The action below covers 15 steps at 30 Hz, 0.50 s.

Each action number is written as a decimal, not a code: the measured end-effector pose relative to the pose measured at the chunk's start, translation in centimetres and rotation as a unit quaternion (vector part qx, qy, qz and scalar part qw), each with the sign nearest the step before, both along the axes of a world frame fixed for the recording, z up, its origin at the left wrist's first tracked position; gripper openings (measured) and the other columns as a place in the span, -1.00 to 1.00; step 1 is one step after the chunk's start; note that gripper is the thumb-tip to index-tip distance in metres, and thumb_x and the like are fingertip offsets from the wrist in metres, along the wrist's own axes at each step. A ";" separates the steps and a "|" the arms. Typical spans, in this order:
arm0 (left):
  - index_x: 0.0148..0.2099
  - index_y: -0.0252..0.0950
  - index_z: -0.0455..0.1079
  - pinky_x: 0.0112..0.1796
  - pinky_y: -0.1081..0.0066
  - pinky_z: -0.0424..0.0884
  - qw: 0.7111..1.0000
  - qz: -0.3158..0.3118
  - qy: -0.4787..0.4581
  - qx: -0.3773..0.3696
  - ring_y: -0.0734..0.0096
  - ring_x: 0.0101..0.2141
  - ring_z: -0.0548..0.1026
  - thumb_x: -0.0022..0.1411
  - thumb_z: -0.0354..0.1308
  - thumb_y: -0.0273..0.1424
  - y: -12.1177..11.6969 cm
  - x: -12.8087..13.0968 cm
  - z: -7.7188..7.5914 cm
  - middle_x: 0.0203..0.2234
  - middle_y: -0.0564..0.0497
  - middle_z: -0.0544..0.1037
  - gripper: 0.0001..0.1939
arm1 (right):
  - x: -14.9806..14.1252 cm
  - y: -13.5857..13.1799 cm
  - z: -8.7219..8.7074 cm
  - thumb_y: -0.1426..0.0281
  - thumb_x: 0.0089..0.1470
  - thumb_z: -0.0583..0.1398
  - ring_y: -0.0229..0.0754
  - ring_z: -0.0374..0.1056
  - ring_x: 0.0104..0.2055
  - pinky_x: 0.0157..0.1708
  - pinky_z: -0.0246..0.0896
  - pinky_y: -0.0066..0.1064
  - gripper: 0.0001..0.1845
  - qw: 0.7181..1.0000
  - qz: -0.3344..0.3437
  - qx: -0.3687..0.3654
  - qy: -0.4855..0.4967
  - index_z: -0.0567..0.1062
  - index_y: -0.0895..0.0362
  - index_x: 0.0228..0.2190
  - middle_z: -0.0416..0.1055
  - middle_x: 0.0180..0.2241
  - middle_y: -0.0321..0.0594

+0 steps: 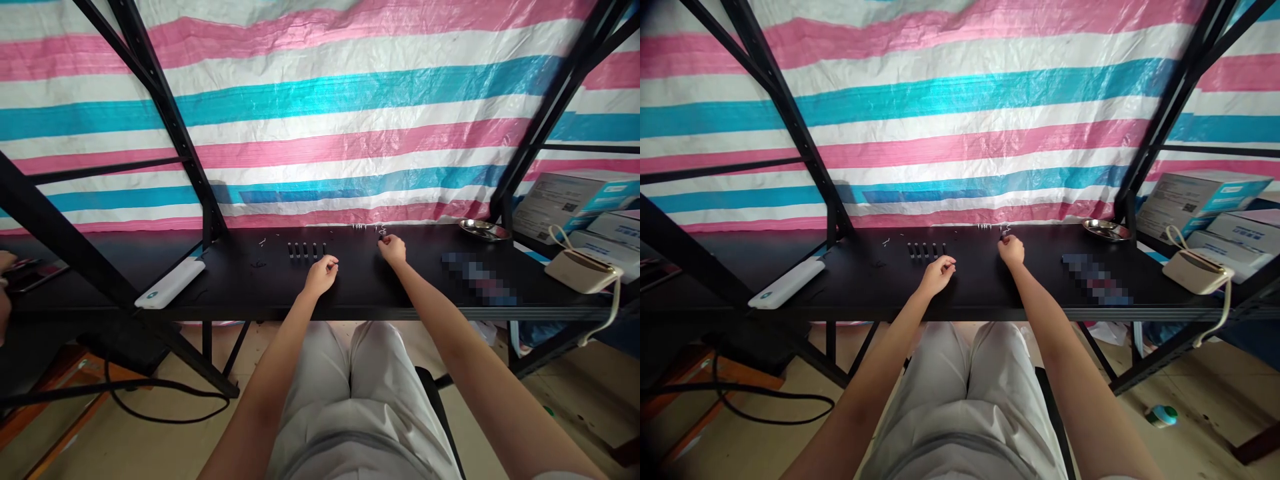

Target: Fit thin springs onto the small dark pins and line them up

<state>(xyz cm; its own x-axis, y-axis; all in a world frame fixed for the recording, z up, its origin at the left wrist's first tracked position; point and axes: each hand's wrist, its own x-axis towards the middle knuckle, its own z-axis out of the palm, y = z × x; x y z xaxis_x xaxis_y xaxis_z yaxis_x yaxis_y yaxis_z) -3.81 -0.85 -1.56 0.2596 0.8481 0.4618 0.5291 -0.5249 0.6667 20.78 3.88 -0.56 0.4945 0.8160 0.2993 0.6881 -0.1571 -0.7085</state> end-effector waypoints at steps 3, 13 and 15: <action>-0.21 -0.25 0.37 -0.40 0.52 0.29 1.000 0.004 0.004 -0.001 0.56 -0.52 0.39 0.12 0.05 -0.47 0.1 0.0 -0.2 -0.41 0.06 0.51 -0.84 | 1.4 0.6 0.5 0.37 -0.10 0.15 -0.14 0.38 -0.22 -0.20 0.20 -0.37 -0.77 1.000 -0.016 -0.018 -0.018 0.49 0.12 -0.33 0.48 -0.32 -0.16; -0.23 -0.25 0.38 -0.38 0.51 0.31 1.000 0.002 0.014 -0.012 0.52 -0.48 0.43 0.13 0.04 -0.48 0.3 -0.1 -0.4 -0.42 0.06 0.53 -0.85 | 1.7 1.4 0.1 0.38 -0.13 0.19 -0.11 0.38 -0.17 -0.19 0.22 -0.36 -0.75 0.996 -0.013 -0.084 -0.010 0.52 0.10 -0.31 0.47 -0.25 -0.12; -0.23 -0.25 0.38 -0.36 0.50 0.32 1.000 0.002 0.014 -0.013 0.52 -0.47 0.44 0.14 0.04 -0.48 0.3 0.0 -0.3 -0.42 0.06 0.54 -0.85 | 1.7 1.5 0.0 0.36 -0.11 0.20 -0.10 0.38 -0.17 -0.19 0.22 -0.35 -0.76 0.996 -0.014 -0.090 -0.011 0.52 0.10 -0.30 0.47 -0.24 -0.12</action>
